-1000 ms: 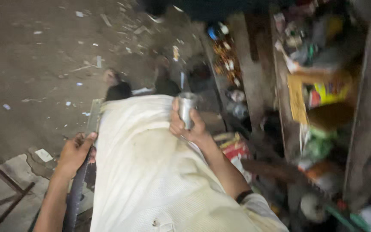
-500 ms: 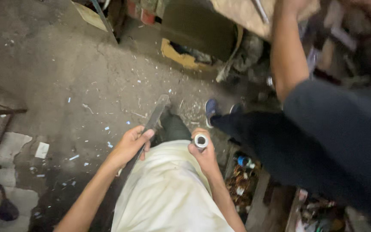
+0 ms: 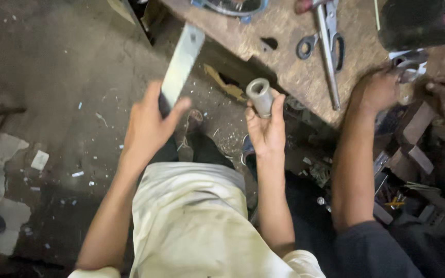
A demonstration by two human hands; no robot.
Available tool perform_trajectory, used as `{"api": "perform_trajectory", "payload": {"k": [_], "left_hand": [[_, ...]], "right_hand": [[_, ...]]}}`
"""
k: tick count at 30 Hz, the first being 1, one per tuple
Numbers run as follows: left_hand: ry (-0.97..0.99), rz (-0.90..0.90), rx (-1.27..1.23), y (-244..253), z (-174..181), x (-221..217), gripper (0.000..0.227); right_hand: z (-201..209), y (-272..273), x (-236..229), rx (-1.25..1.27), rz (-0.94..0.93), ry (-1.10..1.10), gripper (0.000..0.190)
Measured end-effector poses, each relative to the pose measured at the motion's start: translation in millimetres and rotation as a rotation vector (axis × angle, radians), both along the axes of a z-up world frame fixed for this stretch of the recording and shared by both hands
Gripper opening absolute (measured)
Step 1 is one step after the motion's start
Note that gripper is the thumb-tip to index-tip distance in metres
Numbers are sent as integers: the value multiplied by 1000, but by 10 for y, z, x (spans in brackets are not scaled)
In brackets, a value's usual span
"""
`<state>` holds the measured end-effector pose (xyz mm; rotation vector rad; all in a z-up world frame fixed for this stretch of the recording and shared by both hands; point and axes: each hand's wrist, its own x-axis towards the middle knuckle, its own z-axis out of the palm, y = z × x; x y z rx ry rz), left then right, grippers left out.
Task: The person uses a metal file to smooth the edges of a metal saw blade while holding a cylindrical metal piece. The person then uses a small brush to clean the exterior of a blue motor casing.
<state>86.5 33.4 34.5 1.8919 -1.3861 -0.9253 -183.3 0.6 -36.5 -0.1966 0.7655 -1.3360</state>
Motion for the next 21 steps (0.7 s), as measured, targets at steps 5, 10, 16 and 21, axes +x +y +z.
{"api": "perform_trajectory", "payload": {"k": [5, 10, 16, 21], "left_hand": [[-8, 91, -457, -889, -110, -113, 70], [-11, 84, -595, -1511, -311, -230, 83], [-95, -36, -538, -1923, -568, 37, 55], [-300, -227, -310, -1673, -319, 348, 32]], "right_hand": [[84, -324, -12, -92, 52, -215, 48], [273, -775, 252, -337, 71, -143, 61], [186, -1545, 419, -360, -66, 484, 50], [156, -1317, 676, -301, -111, 679, 40]]}}
